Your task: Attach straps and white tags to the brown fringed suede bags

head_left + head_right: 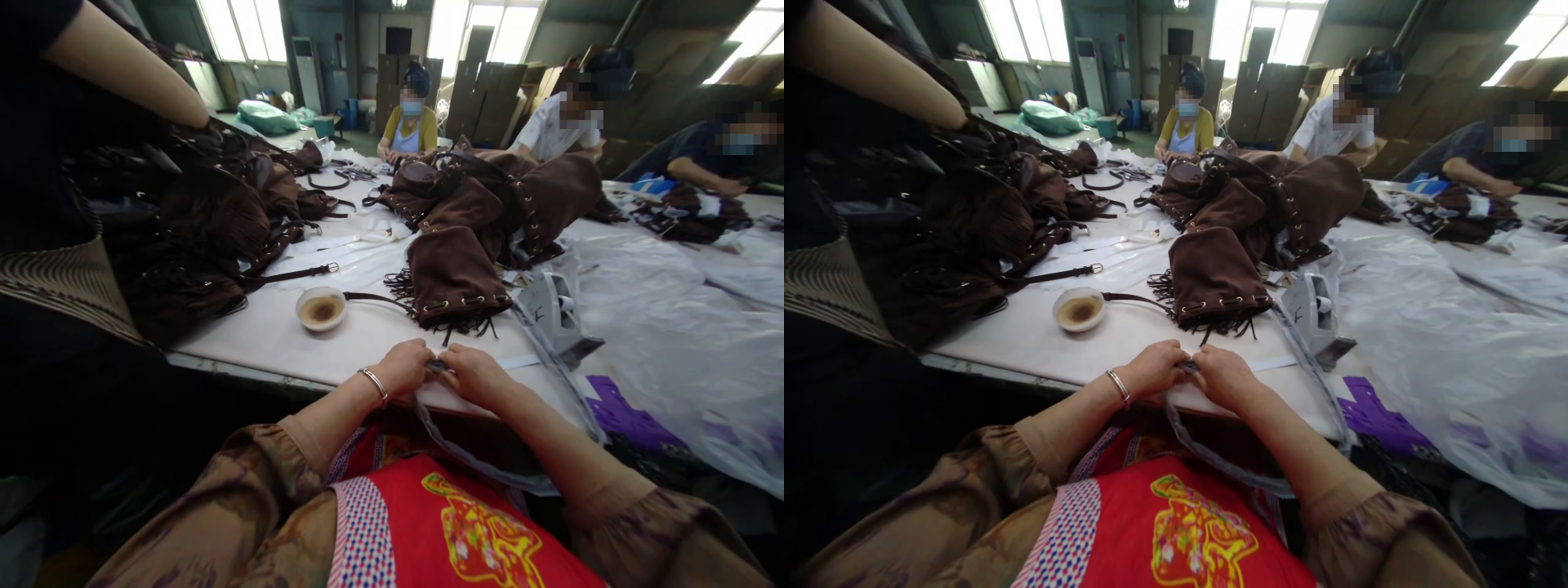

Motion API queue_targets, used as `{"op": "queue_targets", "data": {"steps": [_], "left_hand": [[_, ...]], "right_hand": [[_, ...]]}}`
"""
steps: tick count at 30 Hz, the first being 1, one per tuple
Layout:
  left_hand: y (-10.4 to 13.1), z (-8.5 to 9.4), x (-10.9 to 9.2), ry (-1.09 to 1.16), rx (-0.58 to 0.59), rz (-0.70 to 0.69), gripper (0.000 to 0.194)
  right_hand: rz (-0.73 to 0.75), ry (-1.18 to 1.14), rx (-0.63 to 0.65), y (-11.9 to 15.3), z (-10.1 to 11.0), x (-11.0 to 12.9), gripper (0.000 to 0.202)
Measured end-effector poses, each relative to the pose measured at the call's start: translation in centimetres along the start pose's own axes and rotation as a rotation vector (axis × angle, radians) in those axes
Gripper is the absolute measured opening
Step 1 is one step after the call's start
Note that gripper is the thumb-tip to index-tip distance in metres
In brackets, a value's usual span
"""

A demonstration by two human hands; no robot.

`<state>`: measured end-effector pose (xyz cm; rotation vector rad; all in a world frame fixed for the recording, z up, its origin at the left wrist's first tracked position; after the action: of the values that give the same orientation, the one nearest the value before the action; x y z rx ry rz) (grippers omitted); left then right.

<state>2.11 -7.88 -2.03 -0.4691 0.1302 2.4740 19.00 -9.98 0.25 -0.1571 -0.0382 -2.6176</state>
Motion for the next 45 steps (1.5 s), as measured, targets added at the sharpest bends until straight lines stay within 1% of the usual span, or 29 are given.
{"op": "queue_targets", "data": {"steps": [2, 4, 5, 6, 8, 10, 14, 16, 18, 20, 21, 23, 24, 26, 28, 29, 31, 32, 33, 34, 36, 37, 38, 41, 42, 43, 45], "left_hand": [[0.3, 0.2, -0.1, -0.04, -0.051, 0.08, 0.024], [0.8, 0.3, -0.3, -0.084, -0.106, 0.208, 0.032], [1.1, 0.3, -0.5, -0.088, -0.109, 0.252, 0.034], [1.3, 0.3, -0.7, -0.077, -0.097, 0.27, 0.035], [1.7, 0.1, -1.2, -0.038, -0.05, 0.243, 0.031], [1.7, 0.0, -1.4, -0.006, -0.028, 0.208, 0.03], [1.3, -0.1, -1.0, 0.02, -0.048, 0.195, 0.037], [0.9, -0.2, -0.6, 0.029, -0.068, 0.18, 0.032], [0.6, -0.1, -0.2, 0.048, -0.07, 0.14, 0.024], [0.3, 0.0, 0.1, 0.078, -0.051, 0.062, 0.02], [0.2, 0.1, 0.1, 0.091, -0.038, 0.018, 0.019], [0.2, 0.3, 0.2, 0.104, -0.022, -0.035, 0.018], [0.3, 0.4, 0.2, 0.092, -0.028, -0.021, 0.018], [0.6, 0.6, 0.1, 0.035, -0.06, 0.097, 0.022], [1.1, 0.7, -0.1, -0.009, -0.066, 0.229, 0.03], [1.4, 0.6, -0.4, -0.008, -0.049, 0.266, 0.033], [1.8, 0.5, -0.9, 0.033, 0.005, 0.274, 0.034], [2.0, 0.5, -1.2, 0.052, 0.02, 0.264, 0.034], [2.1, 0.5, -1.4, 0.061, 0.02, 0.251, 0.034], [2.0, 0.4, -1.5, 0.057, 0.009, 0.24, 0.036], [1.8, 0.4, -1.5, 0.027, -0.025, 0.228, 0.037], [1.6, 0.4, -1.4, 0.015, -0.036, 0.215, 0.034], [1.4, 0.3, -1.2, 0.011, -0.036, 0.193, 0.03], [0.9, 0.0, -0.7, 0.031, -0.03, 0.09, 0.021], [0.8, 0.0, -0.5, 0.036, -0.034, 0.06, 0.02], [0.7, -0.1, -0.4, 0.039, -0.041, 0.039, 0.019], [0.8, -0.2, -0.3, 0.048, -0.064, 0.016, 0.021]], "right_hand": [[-0.071, 0.055, 0.011, -0.1, -0.4, 0.4, 0.025], [-0.195, 0.1, -0.029, -0.1, -1.0, 1.0, 0.027], [-0.258, 0.111, -0.045, -0.1, -1.2, 1.4, 0.028], [-0.308, 0.113, -0.055, -0.1, -1.5, 1.7, 0.028], [-0.358, 0.099, -0.056, -0.1, -1.8, 2.2, 0.029], [-0.334, 0.066, -0.028, -0.1, -1.8, 2.3, 0.028], [-0.138, -0.05, 0.052, 0.4, -1.6, 1.4, 0.018], [-0.051, -0.105, 0.061, 0.7, -1.5, 0.7, 0.015], [-0.046, -0.12, 0.006, 0.8, -1.2, -0.1, 0.016], [-0.069, -0.105, -0.073, 0.8, -0.7, -0.6, 0.02], [-0.066, -0.091, -0.09, 0.7, -0.5, -0.7, 0.024], [-0.027, -0.061, -0.061, 0.3, -0.3, -0.7, 0.025], [-0.013, -0.041, -0.034, 0.2, -0.2, -0.5, 0.023], [-0.059, 0.005, -0.014, -0.1, -0.5, 0.0, 0.024], [-0.174, 0.04, -0.041, -0.1, -1.0, 0.6, 0.028], [-0.243, 0.052, -0.056, -0.1, -1.3, 0.9, 0.031], [-0.346, 0.052, -0.066, -0.1, -1.8, 1.4, 0.035], [-0.366, 0.04, -0.063, 0.0, -2.0, 1.5, 0.036], [-0.36, 0.016, -0.053, 0.0, -2.1, 1.6, 0.035], [-0.322, -0.025, -0.032, 0.0, -2.2, 1.6, 0.035], [-0.188, -0.141, 0.023, 0.0, -2.1, 1.4, 0.034], [-0.13, -0.188, 0.039, 0.0, -2.0, 1.1, 0.033], [-0.095, -0.216, 0.034, 0.1, -1.8, 0.8, 0.033], [-0.079, -0.228, -0.079, 0.4, -1.0, -0.1, 0.02], [-0.055, -0.23, -0.096, 0.5, -0.8, -0.3, 0.019], [-0.024, -0.231, -0.091, 0.5, -0.6, -0.4, 0.02], [0.018, -0.202, -0.036, 0.4, -0.5, -0.2, 0.022]]}}
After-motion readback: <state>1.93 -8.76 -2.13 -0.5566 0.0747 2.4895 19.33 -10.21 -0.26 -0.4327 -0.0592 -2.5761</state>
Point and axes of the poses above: each hand's wrist, its own y-axis away from the middle knuckle, its own z-axis out of the back of the hand, x = y × z, the point moved 1 cm from there along -y, towards the middle knuckle, and after that the axes turned 6 degrees about -x, right-handed, at the moved point
